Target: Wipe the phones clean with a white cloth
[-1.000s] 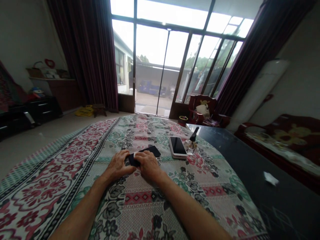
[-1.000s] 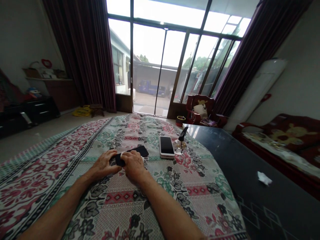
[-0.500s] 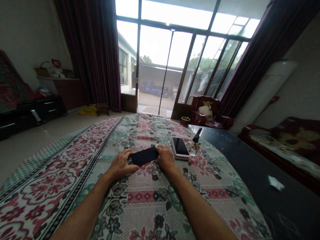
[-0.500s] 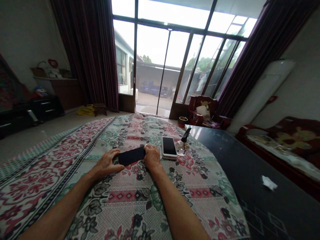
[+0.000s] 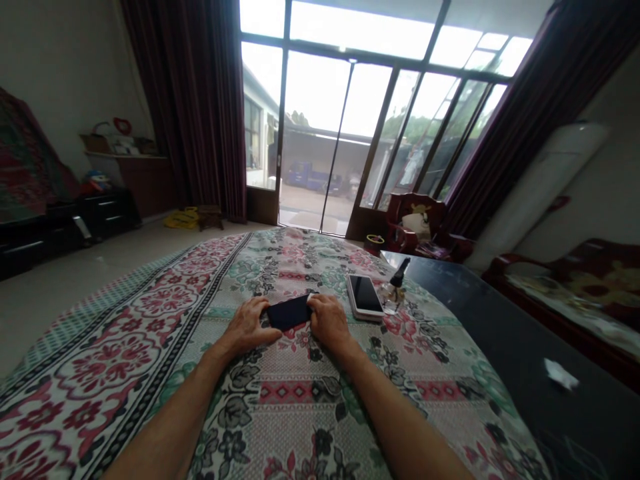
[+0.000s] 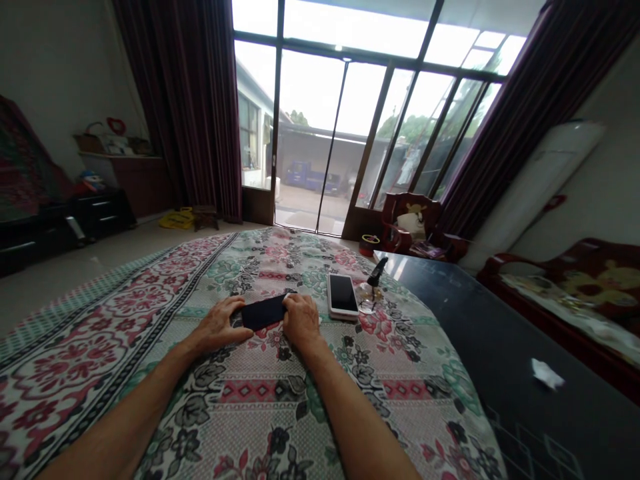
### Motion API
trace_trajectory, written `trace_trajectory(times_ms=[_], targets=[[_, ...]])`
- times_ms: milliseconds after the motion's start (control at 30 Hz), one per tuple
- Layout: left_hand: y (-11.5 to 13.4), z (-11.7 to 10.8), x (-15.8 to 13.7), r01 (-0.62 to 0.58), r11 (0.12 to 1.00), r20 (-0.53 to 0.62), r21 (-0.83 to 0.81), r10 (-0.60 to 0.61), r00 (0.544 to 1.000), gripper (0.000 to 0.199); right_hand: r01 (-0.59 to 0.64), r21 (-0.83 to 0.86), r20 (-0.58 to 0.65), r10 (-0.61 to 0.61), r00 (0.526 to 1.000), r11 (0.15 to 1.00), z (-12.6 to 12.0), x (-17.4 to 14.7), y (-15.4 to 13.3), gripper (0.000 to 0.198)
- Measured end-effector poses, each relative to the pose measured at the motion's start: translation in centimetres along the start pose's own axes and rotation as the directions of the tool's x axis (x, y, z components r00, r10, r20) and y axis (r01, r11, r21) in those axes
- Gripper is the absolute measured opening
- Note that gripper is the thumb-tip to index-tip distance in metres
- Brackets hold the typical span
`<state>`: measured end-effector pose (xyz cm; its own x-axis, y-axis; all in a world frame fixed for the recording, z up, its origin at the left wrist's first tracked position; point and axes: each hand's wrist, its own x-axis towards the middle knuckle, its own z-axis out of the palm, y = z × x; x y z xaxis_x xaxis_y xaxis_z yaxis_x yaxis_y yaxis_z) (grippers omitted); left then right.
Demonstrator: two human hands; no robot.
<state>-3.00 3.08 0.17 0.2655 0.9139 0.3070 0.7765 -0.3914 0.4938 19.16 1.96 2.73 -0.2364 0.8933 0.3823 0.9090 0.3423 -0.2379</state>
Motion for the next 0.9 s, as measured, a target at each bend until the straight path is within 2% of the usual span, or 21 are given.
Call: trace_trajectory(times_ms=[133, 267, 533, 900], targets=[[0.1, -0.2, 0.0, -0.007, 1.000, -0.008, -0.016, 0.007, 1.000, 0.056, -0.084, -0.061, 0.003, 0.084, 0.996, 0.995, -0.6, 0.3, 1.3, 0.032], [0.1, -0.2, -0.1, -0.002, 1.000, -0.010, -0.024, 0.001, 1.000, 0.056, -0.108, -0.099, 0.030, 0.111, 0.993, 0.989, -0.8, 0.0, 0.8, 0.031], [1.1, 0.4, -0.1, 0.007, 0.999, -0.115, 0.039, -0.003, 0.993, 0.055, -0.074, -0.054, 0.039, 0.077, 0.996, 0.996, -0.1, 0.4, 0.8, 0.038], [2.2, 0.6, 0.2, 0.025, 1.000, -0.206, -0.001, -0.025, 0.978, 0.053, -0.091, -0.064, 0.048, 0.094, 0.994, 0.994, -0.1, 1.5, 1.5, 0.039]])
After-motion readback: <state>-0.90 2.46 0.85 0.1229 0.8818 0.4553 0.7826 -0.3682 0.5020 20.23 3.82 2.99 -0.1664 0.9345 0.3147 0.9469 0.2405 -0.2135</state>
